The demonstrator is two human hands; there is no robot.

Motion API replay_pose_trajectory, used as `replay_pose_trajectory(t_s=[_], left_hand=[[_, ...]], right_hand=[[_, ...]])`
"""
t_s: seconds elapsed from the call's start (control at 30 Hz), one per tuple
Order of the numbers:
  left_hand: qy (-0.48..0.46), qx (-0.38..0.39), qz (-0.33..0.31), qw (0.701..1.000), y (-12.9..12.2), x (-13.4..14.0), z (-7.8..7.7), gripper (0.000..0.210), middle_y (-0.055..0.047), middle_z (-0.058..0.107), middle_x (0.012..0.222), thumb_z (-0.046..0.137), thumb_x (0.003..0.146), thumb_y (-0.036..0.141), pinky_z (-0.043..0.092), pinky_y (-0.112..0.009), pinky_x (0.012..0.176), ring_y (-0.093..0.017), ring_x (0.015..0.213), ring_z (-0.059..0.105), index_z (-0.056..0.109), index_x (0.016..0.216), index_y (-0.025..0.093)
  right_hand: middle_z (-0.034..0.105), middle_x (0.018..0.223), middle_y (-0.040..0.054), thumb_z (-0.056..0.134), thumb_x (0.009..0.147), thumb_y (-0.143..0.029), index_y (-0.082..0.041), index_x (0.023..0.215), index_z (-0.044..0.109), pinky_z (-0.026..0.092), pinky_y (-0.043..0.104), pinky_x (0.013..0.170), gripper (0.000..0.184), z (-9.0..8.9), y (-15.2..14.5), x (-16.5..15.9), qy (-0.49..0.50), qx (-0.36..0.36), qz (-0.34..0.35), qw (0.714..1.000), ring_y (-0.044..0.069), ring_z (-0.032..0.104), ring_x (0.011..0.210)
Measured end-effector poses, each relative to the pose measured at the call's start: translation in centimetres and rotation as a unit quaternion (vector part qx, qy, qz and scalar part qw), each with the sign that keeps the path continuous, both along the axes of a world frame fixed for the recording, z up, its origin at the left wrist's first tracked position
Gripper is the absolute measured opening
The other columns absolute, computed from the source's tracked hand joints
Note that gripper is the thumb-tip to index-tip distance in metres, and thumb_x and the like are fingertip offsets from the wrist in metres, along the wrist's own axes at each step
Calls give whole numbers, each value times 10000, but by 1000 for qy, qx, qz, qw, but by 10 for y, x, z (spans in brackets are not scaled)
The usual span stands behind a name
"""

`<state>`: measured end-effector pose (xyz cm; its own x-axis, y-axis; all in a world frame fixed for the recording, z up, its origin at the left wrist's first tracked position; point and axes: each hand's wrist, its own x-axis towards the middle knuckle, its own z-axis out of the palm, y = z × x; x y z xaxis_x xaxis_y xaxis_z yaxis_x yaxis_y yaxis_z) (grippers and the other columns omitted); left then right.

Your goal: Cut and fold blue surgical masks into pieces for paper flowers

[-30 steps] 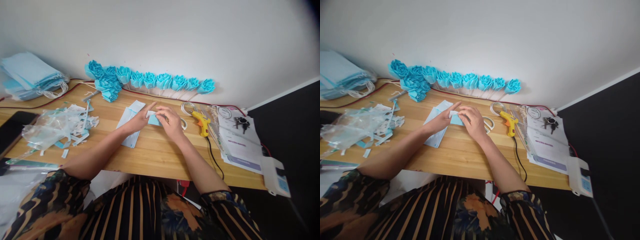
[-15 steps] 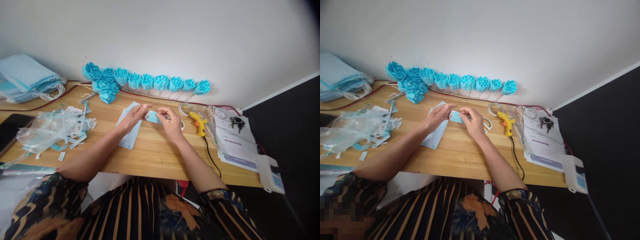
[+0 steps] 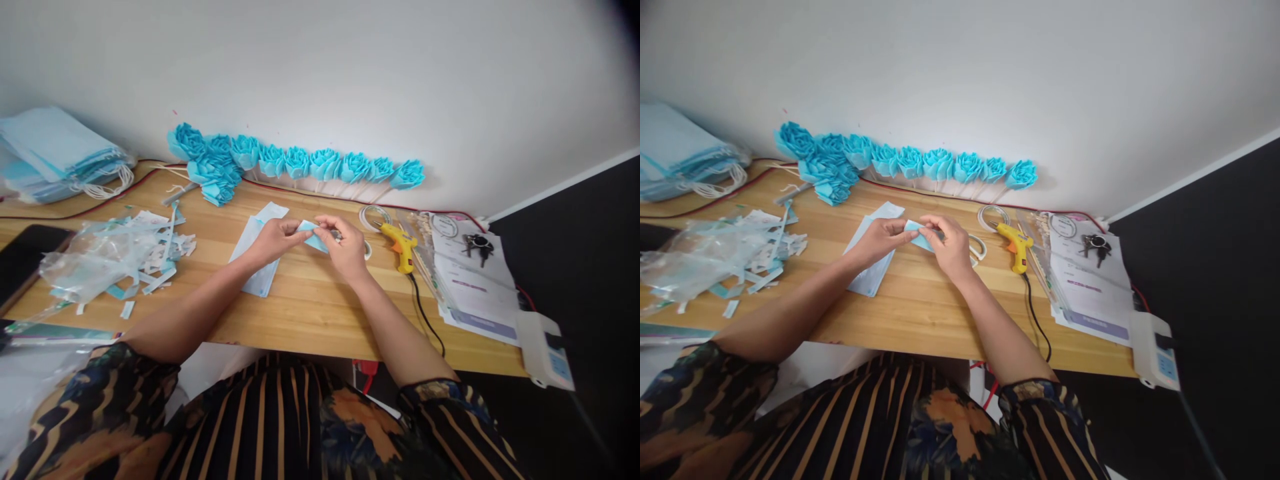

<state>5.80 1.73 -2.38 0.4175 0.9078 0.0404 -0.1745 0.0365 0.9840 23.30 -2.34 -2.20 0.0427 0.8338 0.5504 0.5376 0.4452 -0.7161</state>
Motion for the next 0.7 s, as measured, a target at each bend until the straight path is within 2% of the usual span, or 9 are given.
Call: replay_pose_trajectory(t_s=[0.1,0.27,0.4,0.57,0.7], left_hand=[[55,64,-15,996,0,0,0,141,2,628,653,758,762,258,413,-242,619,-149,670,565,701,688,153],[97,107,-23,989,0,-1,1,255,7,616,650,730,786,385,398,-246,617,-136,651,533,705,721,140],[75,105,-13,992,0,-2,2,303,5,620,660,718,780,445,404,-258,661,-135,664,529,718,719,148],[54,90,41,994,0,-4,4,364,2,611,653,746,738,507,375,-253,632,-127,647,492,712,661,153],[54,85,34,994,0,-4,3,362,2,634,662,751,738,516,401,-260,656,-129,647,510,735,684,159]], right_hand=[[723,858,15,669,861,-291,-239,990,743,529,306,781,157,0,0,0,-8,2,-1,1000,165,660,815],[729,870,22,667,861,-297,-237,971,744,533,319,796,147,3,-1,-1,-14,-6,-3,1000,175,660,825],[736,922,32,667,858,-343,-238,1000,734,534,332,821,189,4,-2,-1,13,-35,6,999,183,662,856],[731,1041,41,673,840,-421,-238,1123,688,530,328,799,337,0,1,3,87,-86,37,992,182,656,872],[722,905,19,624,863,-400,-213,971,691,512,299,752,226,-2,4,4,102,-95,18,990,158,638,790]])
